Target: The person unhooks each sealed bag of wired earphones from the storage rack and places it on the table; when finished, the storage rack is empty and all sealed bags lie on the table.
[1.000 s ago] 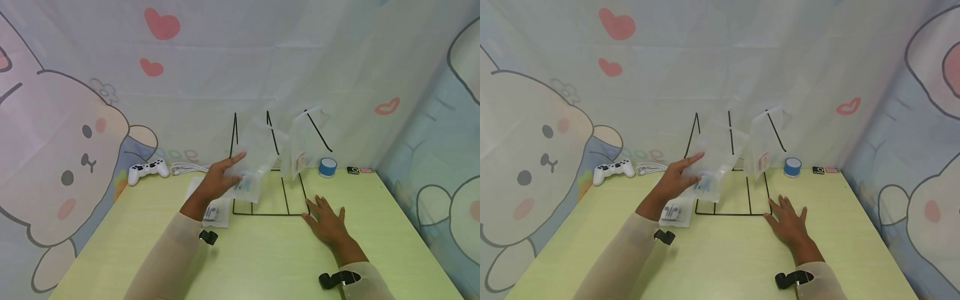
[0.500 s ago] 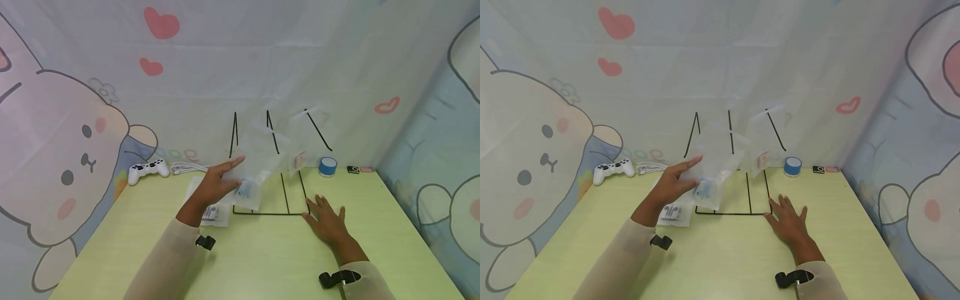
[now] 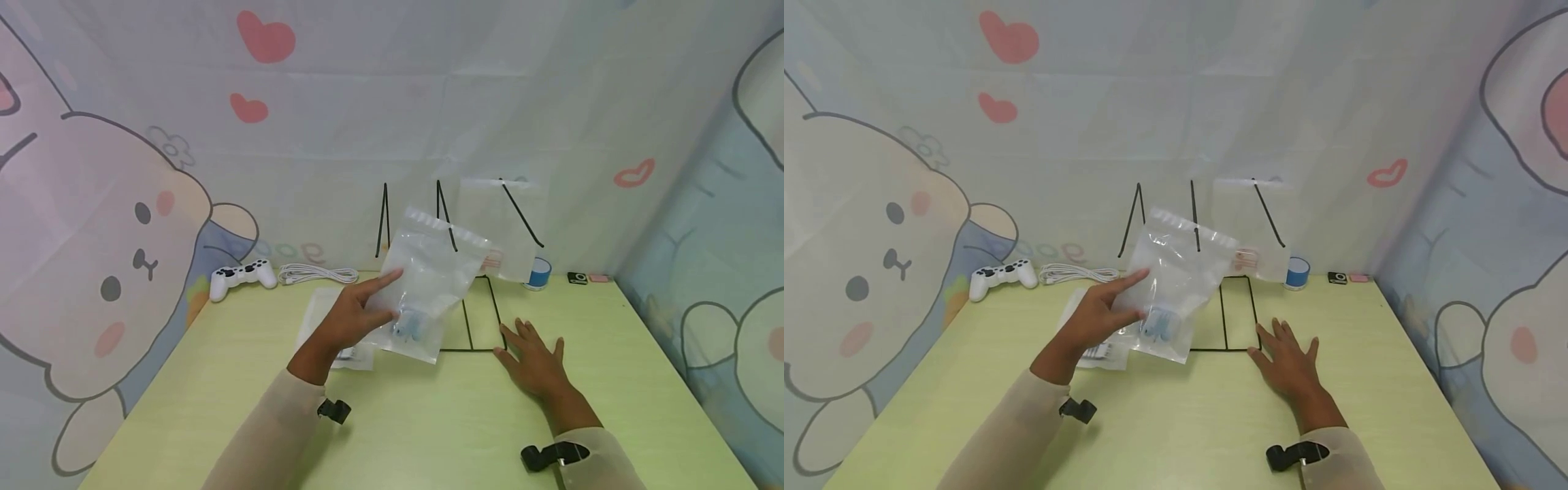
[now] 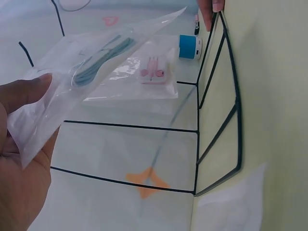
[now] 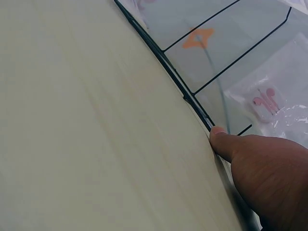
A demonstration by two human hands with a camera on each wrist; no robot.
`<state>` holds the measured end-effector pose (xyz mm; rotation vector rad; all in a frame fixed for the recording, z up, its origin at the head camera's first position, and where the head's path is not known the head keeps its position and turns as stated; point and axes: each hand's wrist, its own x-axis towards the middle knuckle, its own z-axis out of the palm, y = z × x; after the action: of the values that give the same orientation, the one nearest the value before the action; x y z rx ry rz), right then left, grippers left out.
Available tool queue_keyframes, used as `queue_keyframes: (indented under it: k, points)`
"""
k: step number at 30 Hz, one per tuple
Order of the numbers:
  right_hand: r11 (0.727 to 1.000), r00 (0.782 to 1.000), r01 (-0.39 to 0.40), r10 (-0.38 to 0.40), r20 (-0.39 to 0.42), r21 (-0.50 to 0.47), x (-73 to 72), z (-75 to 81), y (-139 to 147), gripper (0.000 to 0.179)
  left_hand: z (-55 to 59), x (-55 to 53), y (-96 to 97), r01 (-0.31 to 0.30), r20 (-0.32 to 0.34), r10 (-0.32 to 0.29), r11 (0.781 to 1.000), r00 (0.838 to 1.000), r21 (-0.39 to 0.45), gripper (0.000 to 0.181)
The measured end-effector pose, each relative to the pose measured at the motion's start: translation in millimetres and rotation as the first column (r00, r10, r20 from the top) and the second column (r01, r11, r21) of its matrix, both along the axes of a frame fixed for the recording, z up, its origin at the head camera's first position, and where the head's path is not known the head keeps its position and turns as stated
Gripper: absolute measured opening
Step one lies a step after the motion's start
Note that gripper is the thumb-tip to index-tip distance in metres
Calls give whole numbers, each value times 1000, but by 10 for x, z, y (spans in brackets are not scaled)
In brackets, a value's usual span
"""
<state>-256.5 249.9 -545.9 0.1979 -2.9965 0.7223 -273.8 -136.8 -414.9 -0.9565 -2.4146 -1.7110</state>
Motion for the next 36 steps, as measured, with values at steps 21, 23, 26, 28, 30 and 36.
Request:
queue_keyframes:
  k: [21, 23, 26, 28, 30, 36]
  points:
    - [1000, 1000, 3, -3, 10, -4, 3, 3, -3, 68, -358, 204, 114, 80, -182, -50, 984, 982, 159, 67]
    - [1000, 1000, 2, -2, 15, -1, 4, 9, -2, 69, -378, 213, 121, 92, -190, -59, 981, 980, 171, 67]
    - [1000, 1000, -1, 1, 21, -11, 17, 25, -9, 70, -406, 214, 134, 117, -200, -79, 976, 976, 184, 67]
    - [1000, 1000, -3, 3, 22, -21, 25, 32, -12, 70, -425, 207, 141, 133, -209, -92, 972, 974, 192, 68]
    - [1000, 1000, -5, 6, 19, -27, 29, 36, -17, 70, -440, 197, 147, 143, -227, -97, 970, 969, 197, 68]
    - [1000, 1000, -3, 3, 23, -16, 11, 22, -3, 70, -454, 189, 168, 162, -285, -101, 966, 953, 200, 68]
